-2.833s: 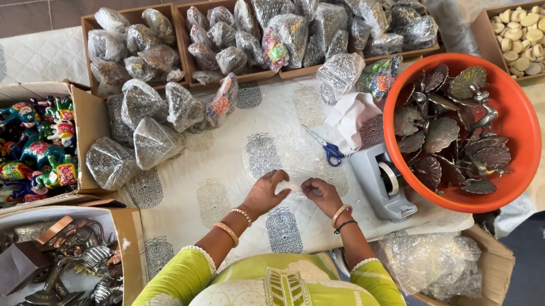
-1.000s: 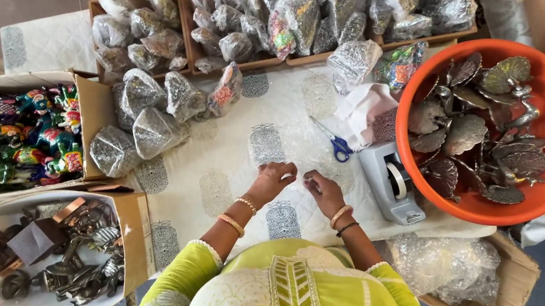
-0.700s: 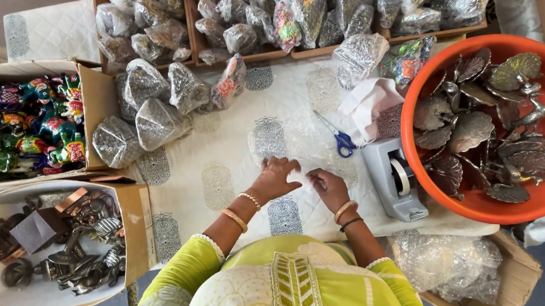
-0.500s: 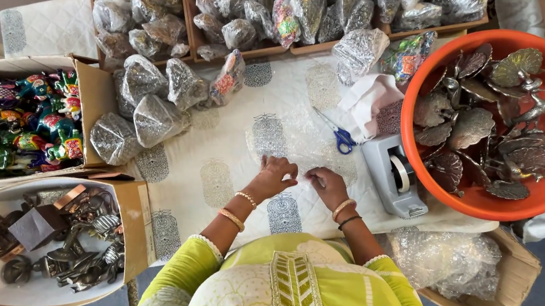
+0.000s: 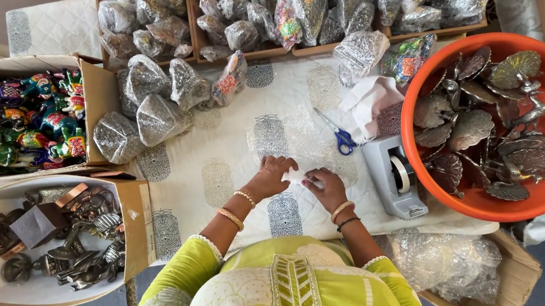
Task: The person wraps leaf-shaped decorative metal ornaments in bubble wrap at a work table, folding the plastic around each item and securing it, then sets wrapped pieces aside. A tape dispenser and scissors sit on the table, and boxes of unwrapped ornaments and other colorful figurines surround the work area.
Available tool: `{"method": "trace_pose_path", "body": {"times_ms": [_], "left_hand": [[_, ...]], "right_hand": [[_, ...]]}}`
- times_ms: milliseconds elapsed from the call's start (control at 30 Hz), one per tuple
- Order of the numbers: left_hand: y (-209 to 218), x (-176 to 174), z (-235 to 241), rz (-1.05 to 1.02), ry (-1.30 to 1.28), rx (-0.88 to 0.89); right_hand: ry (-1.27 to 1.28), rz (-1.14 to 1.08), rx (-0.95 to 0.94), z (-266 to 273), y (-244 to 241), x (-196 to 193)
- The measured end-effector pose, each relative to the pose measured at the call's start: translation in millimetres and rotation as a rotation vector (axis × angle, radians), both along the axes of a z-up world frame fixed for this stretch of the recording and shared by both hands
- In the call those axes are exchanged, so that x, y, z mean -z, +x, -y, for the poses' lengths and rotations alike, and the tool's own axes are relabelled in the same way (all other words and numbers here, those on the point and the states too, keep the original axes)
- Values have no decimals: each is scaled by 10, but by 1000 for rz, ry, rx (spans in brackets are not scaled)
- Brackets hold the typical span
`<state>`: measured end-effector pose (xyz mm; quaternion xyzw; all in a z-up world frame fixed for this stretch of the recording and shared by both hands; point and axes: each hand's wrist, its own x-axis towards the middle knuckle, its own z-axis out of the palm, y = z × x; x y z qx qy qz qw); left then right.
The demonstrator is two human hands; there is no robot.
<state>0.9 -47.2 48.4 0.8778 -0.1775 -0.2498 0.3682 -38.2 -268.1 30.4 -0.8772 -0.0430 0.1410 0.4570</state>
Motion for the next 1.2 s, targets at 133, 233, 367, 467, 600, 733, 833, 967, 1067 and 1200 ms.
{"method": "trace_pose_path", "body": {"times_ms": [133,233,367,467,600,733,833,967,1067,1200], "left_hand": [[-34,15,-9,68,58,65],[-31,-53,-46,113,76,-22],[-46,62,-88,123,37,-36],[-73,176,-86,140,87,5],[-86,246,-97,176,207,53],[-95,121,-95,132,224,63],[-90,50,-87,123,229,71],[-96,-12,-70,78,161,61],[-171,199,-99,106,30,12],[-256,264,-97,202,25,9]], "right_hand": [[-81,4,-7,-15,-3,-74],[48,24,28,-2,-17,-21],[-24,54,-2,-44,-11,-113],[-62,43,-26,-64,9,-174],[1,176,-88,21,-41,54],[35,234,-168,37,-215,-19],[-141,389,-281,49,-354,30],[-109,402,-259,51,-406,44],[-103,313,-165,1,-346,-123],[-184,297,-175,-82,-265,-321]]}}
